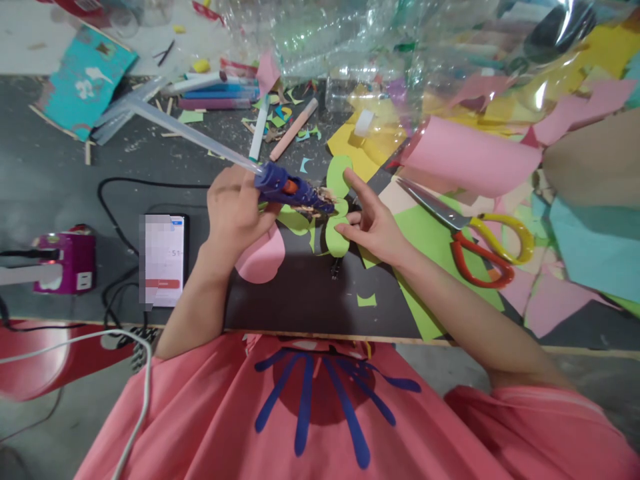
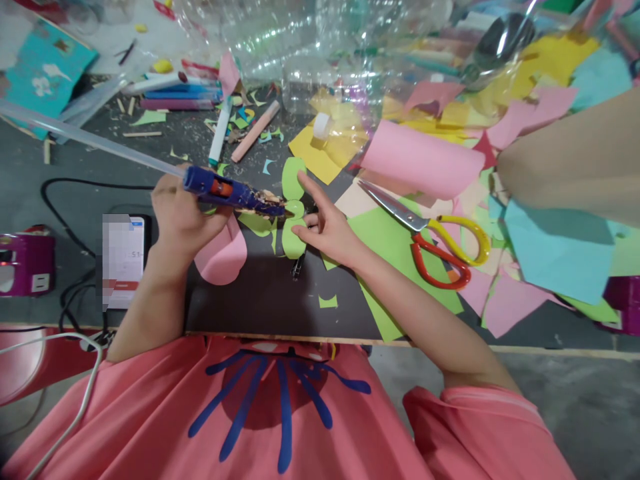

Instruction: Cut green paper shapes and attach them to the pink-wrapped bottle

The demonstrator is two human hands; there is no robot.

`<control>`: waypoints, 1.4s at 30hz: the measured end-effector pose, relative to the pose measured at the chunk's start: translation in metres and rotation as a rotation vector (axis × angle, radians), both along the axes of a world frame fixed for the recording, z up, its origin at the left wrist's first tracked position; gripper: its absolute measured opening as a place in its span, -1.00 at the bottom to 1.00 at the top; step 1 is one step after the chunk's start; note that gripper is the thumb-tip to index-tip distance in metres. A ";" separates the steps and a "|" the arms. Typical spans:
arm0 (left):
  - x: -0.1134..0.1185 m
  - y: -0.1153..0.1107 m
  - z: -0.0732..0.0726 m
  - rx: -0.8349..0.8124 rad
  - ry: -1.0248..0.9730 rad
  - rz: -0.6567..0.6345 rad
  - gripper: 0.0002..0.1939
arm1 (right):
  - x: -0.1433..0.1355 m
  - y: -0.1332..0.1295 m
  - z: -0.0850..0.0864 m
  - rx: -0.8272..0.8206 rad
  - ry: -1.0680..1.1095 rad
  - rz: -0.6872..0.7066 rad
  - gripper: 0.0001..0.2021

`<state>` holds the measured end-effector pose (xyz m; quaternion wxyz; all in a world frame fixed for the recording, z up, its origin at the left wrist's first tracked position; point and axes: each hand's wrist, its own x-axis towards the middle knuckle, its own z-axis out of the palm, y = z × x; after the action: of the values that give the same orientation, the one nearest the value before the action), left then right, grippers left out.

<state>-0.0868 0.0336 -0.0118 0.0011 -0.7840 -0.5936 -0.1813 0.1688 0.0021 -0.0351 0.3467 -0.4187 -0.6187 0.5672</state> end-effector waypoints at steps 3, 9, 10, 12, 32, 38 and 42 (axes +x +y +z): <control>-0.001 0.000 0.001 -0.007 -0.010 0.002 -0.60 | 0.000 0.000 -0.001 0.009 -0.012 0.007 -0.21; 0.002 0.001 0.011 -0.117 -0.006 0.015 -0.61 | 0.001 0.001 -0.003 0.026 -0.020 0.004 -0.21; 0.003 0.001 0.013 -0.130 -0.004 0.030 -0.61 | 0.001 0.001 -0.003 0.028 -0.014 0.001 -0.21; 0.006 0.002 0.016 -0.141 0.007 0.065 -0.62 | 0.001 0.001 -0.003 0.031 -0.002 -0.008 -0.21; -0.044 0.044 0.014 -0.176 -0.289 0.633 -0.12 | 0.002 0.001 -0.002 0.073 -0.039 -0.012 -0.21; -0.050 0.044 0.014 -0.133 -0.290 0.736 -0.25 | 0.000 0.001 0.003 0.040 -0.056 0.008 -0.18; -0.043 0.041 0.015 -0.120 -0.281 0.763 -0.25 | -0.001 0.001 0.005 0.042 -0.093 0.024 -0.17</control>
<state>-0.1294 0.0747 0.0035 -0.0586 -0.4741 -0.8456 -0.2384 0.1675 0.0028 -0.0302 0.3196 -0.4297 -0.6510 0.5380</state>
